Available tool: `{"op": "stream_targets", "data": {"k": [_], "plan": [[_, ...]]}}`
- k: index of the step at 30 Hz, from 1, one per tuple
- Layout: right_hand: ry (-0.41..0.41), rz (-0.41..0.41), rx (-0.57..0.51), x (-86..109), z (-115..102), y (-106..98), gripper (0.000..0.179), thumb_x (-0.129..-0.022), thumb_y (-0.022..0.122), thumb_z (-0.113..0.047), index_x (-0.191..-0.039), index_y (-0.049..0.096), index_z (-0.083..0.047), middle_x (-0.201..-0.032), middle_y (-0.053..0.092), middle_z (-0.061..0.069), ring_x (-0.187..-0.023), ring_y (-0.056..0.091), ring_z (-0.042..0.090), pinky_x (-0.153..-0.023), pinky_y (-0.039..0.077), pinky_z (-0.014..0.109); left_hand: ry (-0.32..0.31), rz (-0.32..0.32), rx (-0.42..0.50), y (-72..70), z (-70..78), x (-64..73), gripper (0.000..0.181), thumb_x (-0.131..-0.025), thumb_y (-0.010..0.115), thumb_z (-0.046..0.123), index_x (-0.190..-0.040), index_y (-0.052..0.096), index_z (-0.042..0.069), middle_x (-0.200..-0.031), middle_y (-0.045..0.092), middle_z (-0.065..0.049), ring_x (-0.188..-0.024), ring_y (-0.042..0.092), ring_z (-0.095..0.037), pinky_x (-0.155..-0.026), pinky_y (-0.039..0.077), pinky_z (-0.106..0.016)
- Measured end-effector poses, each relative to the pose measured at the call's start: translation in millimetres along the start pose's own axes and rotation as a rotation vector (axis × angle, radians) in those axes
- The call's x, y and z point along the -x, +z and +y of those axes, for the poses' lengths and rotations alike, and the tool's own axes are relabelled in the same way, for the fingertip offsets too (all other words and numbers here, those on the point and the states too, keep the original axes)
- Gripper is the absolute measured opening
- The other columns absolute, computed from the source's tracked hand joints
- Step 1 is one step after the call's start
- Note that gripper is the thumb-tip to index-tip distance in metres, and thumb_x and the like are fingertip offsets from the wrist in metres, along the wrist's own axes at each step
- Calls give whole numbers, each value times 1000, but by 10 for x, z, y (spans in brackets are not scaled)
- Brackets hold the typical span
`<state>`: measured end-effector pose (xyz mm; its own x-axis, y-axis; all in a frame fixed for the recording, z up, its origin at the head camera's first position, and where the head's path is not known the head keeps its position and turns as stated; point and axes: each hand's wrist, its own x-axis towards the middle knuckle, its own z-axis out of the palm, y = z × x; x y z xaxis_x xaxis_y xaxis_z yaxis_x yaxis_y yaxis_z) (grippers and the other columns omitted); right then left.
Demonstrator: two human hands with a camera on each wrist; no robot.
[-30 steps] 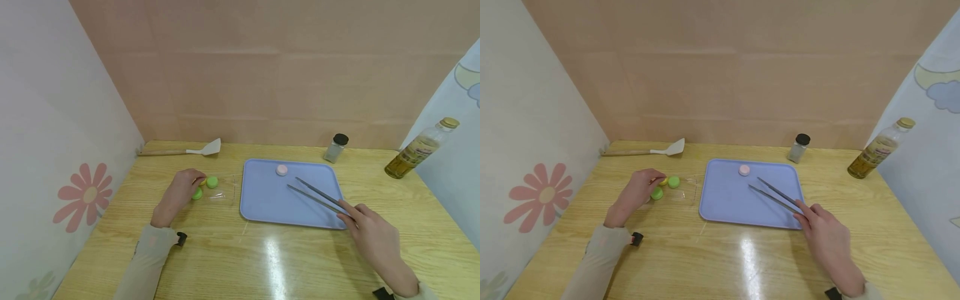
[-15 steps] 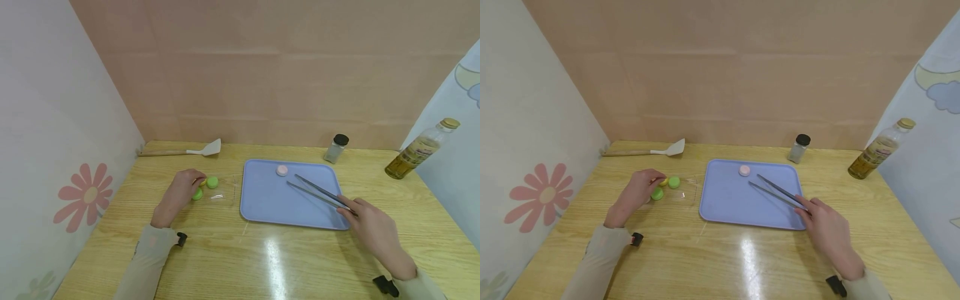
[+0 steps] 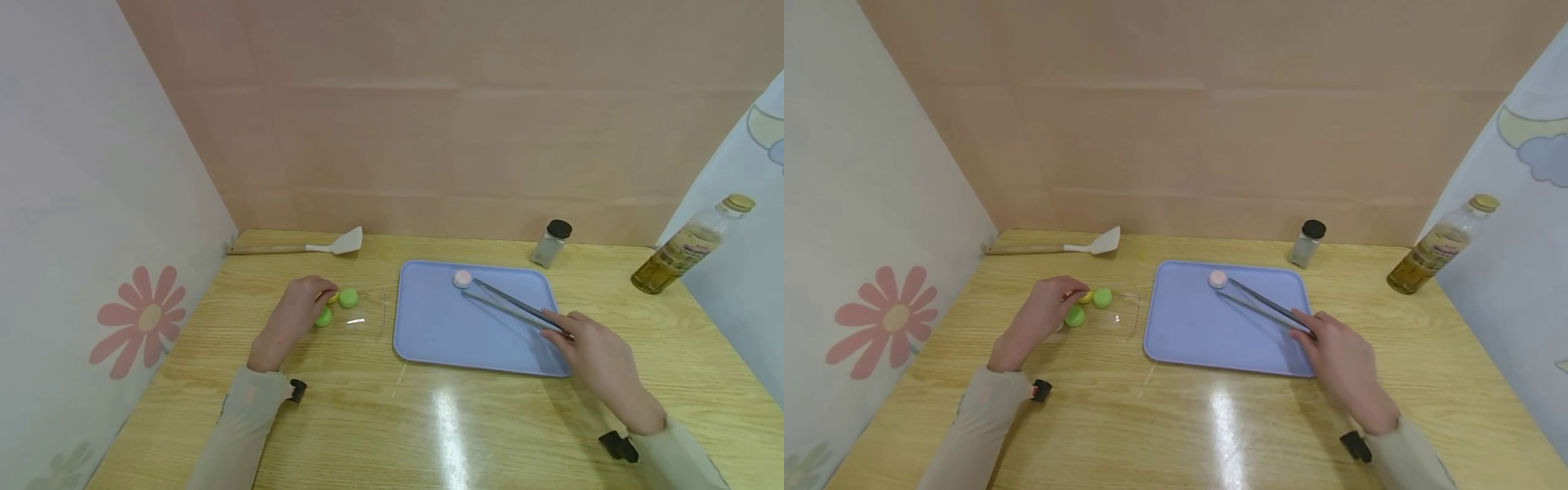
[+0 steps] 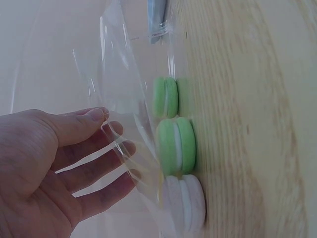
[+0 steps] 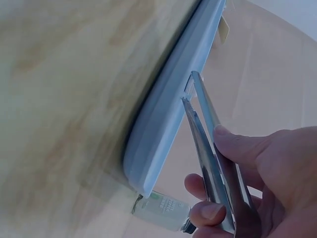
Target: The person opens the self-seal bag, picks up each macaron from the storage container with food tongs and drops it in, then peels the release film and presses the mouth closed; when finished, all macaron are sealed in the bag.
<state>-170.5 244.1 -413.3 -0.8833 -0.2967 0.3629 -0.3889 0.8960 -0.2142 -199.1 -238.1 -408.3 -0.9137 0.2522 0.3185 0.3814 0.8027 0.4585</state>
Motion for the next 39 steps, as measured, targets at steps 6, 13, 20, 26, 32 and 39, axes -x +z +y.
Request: {"op": "stream_targets", "data": {"k": [6,13,20,26,32,39], "plan": [[4,-26,-17,-91,-7,24,40,-90,79,-22,-126,72,-6,-79,63,0,-49,37,8,-39,28,26,-1,0,6,-1,-3,5,13,-93,70,-3,-104,76,-4,-101,73,-15,-95,70,-30,-81,59,-41],[-10,-23,-25,-173,-21,77,39,-90,79,-21,-125,72,-5,-76,61,-1,-49,36,9,-39,29,26,-2,-3,3,-3,4,7,14,-93,70,-4,-105,76,-4,-101,73,-14,-95,70,-29,-81,59,-41],[-32,29,-13,-207,-18,104,36,-89,79,-20,-123,74,-7,-66,48,-8,-46,32,8,-38,26,27,-4,-2,10,-7,6,13,14,-93,70,-5,-106,76,-4,-102,73,-15,-96,70,-30,-81,59,-41],[-64,90,6,-202,-10,140,35,-86,82,-19,-119,76,-8,-66,47,-9,-45,29,5,-37,24,26,1,2,8,-10,5,8,13,-93,70,-4,-105,76,-4,-102,73,-15,-95,70,-29,-81,60,-41],[-84,139,18,-166,4,162,36,-83,84,-17,-117,76,-9,-64,43,-10,-45,27,3,-36,22,25,6,-3,10,-7,9,5,13,-93,69,-4,-105,76,-4,-102,73,-14,-96,70,-30,-82,59,-41],[-103,165,34,-127,-2,153,37,-80,85,-17,-116,77,-10,-65,43,-10,-45,26,3,-37,21,24,-7,-14,0,-9,13,6,14,-94,69,-3,-106,76,-3,-102,73,-14,-95,70,-30,-82,59,-41]]}}
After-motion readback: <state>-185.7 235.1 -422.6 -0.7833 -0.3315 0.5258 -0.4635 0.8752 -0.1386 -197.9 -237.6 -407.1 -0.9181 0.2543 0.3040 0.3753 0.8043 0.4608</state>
